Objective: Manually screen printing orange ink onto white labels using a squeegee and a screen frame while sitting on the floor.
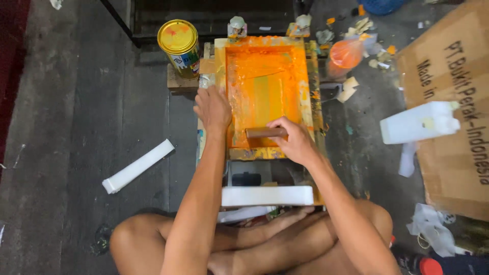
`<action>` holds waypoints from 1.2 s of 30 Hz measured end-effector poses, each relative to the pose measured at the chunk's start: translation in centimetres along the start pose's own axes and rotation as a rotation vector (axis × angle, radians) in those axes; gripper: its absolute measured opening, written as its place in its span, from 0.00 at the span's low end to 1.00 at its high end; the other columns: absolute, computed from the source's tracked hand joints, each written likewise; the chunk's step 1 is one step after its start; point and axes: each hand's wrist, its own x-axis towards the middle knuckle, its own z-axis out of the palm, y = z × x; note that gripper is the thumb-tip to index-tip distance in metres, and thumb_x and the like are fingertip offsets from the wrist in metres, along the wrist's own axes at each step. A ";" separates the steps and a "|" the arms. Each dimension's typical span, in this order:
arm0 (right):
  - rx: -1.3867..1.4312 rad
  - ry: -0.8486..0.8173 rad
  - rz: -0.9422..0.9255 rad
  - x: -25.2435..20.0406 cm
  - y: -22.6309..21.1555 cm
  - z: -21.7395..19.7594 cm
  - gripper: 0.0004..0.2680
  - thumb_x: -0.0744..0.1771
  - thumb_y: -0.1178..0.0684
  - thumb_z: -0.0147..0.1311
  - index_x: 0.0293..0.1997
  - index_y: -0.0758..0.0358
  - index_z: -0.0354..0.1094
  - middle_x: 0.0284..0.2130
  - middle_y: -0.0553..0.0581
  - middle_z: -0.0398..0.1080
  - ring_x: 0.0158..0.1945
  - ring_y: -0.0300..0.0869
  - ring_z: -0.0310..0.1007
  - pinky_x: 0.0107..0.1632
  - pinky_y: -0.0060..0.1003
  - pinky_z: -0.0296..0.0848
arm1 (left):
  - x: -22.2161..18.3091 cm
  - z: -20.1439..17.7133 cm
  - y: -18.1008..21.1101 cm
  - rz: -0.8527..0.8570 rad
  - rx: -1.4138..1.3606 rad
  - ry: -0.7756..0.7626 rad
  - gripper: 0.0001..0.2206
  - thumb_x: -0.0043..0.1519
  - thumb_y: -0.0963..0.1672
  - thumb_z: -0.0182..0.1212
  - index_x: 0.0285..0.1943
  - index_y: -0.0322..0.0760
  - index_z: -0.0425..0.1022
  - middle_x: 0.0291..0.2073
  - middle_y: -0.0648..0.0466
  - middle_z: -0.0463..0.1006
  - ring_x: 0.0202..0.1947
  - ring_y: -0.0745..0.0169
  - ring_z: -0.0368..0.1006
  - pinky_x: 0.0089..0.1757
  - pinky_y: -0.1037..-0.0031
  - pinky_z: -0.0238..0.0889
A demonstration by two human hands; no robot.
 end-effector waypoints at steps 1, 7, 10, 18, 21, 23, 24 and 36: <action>-0.006 0.013 -0.013 -0.8 0.3 0.1 0.11 0.62 0.63 0.62 0.47 0.60 0.71 0.43 0.62 0.79 0.51 0.60 0.77 0.51 0.51 0.75 | -1.0 -0.1 -0.3 0.013 -0.007 0.013 0.19 0.74 0.52 0.35 0.60 0.43 0.68 0.49 0.51 0.66 0.52 0.49 0.64 0.48 0.61 0.54; -0.011 0.040 0.104 -2.9 1.7 0.8 0.11 0.63 0.54 0.67 0.49 0.56 0.72 0.36 0.62 0.77 0.43 0.54 0.78 0.45 0.48 0.75 | -6.0 -0.5 -2.7 0.001 0.008 -0.060 0.21 0.73 0.53 0.35 0.65 0.40 0.65 0.56 0.45 0.65 0.61 0.43 0.59 0.55 0.52 0.52; 0.017 0.002 0.146 -2.9 0.6 0.5 0.10 0.65 0.51 0.63 0.48 0.58 0.70 0.37 0.62 0.76 0.43 0.54 0.77 0.46 0.48 0.75 | -7.6 -1.0 -3.6 -0.016 0.032 -0.139 0.23 0.74 0.54 0.32 0.69 0.40 0.62 0.56 0.49 0.64 0.60 0.47 0.59 0.53 0.56 0.52; 0.085 -0.016 0.130 -3.0 0.8 0.7 0.11 0.66 0.51 0.63 0.47 0.63 0.67 0.40 0.64 0.74 0.50 0.57 0.76 0.52 0.49 0.76 | -9.8 -1.3 -5.5 0.033 0.076 -0.209 0.21 0.74 0.51 0.40 0.72 0.41 0.60 0.56 0.47 0.64 0.58 0.47 0.61 0.51 0.56 0.54; 0.057 -0.049 0.157 -2.9 0.8 0.6 0.09 0.67 0.50 0.62 0.45 0.60 0.67 0.38 0.60 0.72 0.44 0.52 0.75 0.46 0.46 0.76 | -9.0 -0.9 -5.6 -0.014 0.003 -0.210 0.22 0.73 0.52 0.41 0.73 0.42 0.61 0.56 0.49 0.63 0.58 0.47 0.61 0.52 0.58 0.52; 0.032 -0.071 0.179 -2.7 0.2 0.3 0.10 0.66 0.50 0.63 0.45 0.60 0.67 0.38 0.62 0.72 0.43 0.52 0.75 0.45 0.47 0.75 | -8.4 -1.2 -4.6 -0.050 -0.024 -0.195 0.22 0.73 0.53 0.41 0.72 0.42 0.62 0.55 0.49 0.64 0.57 0.47 0.61 0.52 0.58 0.52; 0.006 -0.086 0.201 -2.4 -0.1 0.0 0.10 0.66 0.50 0.63 0.45 0.61 0.68 0.38 0.63 0.72 0.42 0.52 0.75 0.44 0.48 0.75 | -7.8 -1.2 -3.9 -0.079 -0.051 -0.181 0.22 0.73 0.53 0.41 0.71 0.42 0.64 0.54 0.49 0.64 0.56 0.46 0.61 0.52 0.58 0.51; -0.093 0.123 -0.079 9.4 3.7 -0.8 0.10 0.63 0.57 0.67 0.45 0.55 0.71 0.40 0.60 0.78 0.48 0.55 0.78 0.47 0.44 0.74 | 0.8 -1.1 1.9 -0.129 -0.074 0.007 0.21 0.73 0.54 0.42 0.68 0.45 0.69 0.50 0.50 0.66 0.52 0.49 0.61 0.49 0.63 0.50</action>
